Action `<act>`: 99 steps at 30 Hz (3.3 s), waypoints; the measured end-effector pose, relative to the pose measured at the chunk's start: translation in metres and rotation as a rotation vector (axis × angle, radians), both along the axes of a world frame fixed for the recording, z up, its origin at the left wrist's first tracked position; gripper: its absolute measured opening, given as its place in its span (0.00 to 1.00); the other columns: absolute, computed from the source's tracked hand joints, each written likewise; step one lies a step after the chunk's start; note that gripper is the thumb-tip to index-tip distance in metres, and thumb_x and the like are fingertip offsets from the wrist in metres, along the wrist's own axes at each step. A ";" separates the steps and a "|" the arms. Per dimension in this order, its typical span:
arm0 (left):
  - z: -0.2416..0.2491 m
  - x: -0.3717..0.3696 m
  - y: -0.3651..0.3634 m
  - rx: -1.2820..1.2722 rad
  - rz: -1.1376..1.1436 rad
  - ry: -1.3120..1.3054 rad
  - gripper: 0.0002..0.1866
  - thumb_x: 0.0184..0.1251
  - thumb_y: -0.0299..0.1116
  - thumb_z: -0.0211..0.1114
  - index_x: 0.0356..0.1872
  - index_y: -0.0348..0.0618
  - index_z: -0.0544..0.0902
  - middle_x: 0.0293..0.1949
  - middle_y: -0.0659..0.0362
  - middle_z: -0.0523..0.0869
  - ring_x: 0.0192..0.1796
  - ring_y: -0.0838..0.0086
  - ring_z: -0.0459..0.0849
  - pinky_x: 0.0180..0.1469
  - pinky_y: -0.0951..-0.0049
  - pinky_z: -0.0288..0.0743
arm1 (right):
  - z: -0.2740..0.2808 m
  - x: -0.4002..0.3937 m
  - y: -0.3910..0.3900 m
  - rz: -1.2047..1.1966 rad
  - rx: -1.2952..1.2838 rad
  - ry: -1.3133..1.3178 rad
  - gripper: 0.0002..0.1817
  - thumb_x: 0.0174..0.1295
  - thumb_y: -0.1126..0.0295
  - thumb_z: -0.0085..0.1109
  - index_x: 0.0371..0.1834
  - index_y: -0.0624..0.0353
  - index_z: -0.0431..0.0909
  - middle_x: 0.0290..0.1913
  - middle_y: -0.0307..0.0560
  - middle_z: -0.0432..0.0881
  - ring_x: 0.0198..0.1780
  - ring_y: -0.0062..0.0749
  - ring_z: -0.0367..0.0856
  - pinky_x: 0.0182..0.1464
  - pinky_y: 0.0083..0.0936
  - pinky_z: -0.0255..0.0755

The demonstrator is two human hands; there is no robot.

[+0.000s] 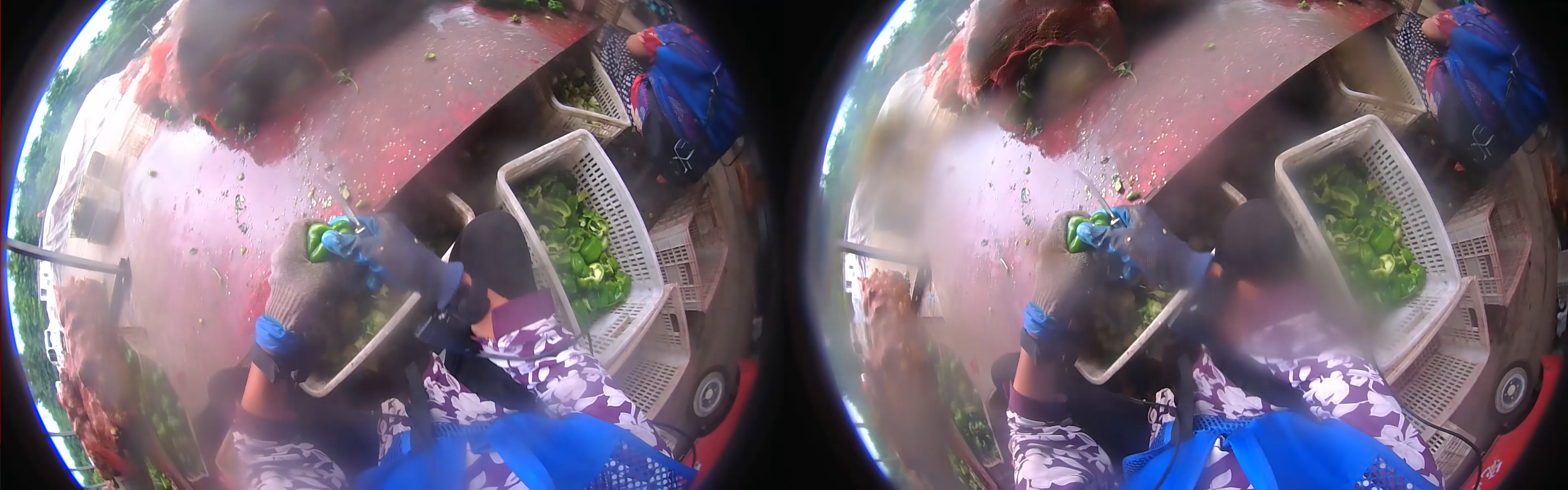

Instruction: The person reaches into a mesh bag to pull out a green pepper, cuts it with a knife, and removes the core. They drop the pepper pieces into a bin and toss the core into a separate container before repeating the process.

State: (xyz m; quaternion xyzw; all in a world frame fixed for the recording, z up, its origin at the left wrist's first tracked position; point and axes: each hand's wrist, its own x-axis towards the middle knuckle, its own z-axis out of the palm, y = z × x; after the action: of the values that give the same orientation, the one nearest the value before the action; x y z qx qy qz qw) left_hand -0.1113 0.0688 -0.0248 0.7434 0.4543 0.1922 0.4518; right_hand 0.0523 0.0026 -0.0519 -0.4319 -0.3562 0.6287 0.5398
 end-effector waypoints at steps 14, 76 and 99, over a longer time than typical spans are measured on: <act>0.001 -0.044 -0.003 -0.347 -0.181 -0.208 0.42 0.52 0.27 0.74 0.73 0.41 0.72 0.55 0.57 0.86 0.57 0.73 0.83 0.61 0.72 0.76 | -0.025 0.001 0.006 0.275 -0.075 0.052 0.23 0.79 0.50 0.54 0.49 0.63 0.84 0.34 0.38 0.81 0.35 0.17 0.80 0.34 0.21 0.74; -0.012 -0.071 -0.008 -0.054 0.393 -0.495 0.23 0.72 0.33 0.67 0.63 0.29 0.80 0.41 0.58 0.87 0.40 0.77 0.83 0.44 0.77 0.77 | 0.006 0.023 -0.016 -0.181 0.043 0.173 0.20 0.75 0.55 0.60 0.48 0.64 0.86 0.31 0.43 0.85 0.20 0.21 0.77 0.22 0.19 0.71; -0.036 0.100 0.440 0.808 0.444 0.528 0.48 0.56 0.53 0.75 0.74 0.36 0.68 0.62 0.37 0.81 0.63 0.43 0.82 0.64 0.56 0.75 | 0.010 0.086 -0.026 -0.347 0.046 1.353 0.35 0.83 0.49 0.35 0.74 0.73 0.64 0.50 0.62 0.86 0.27 0.38 0.83 0.24 0.28 0.73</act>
State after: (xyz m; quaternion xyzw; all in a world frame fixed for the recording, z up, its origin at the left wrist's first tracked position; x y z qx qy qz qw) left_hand -0.0116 0.5085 -0.0608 0.7672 0.5887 0.2493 -0.0518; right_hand 0.1382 -0.0233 -0.0422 0.0155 0.1191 0.6563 0.7449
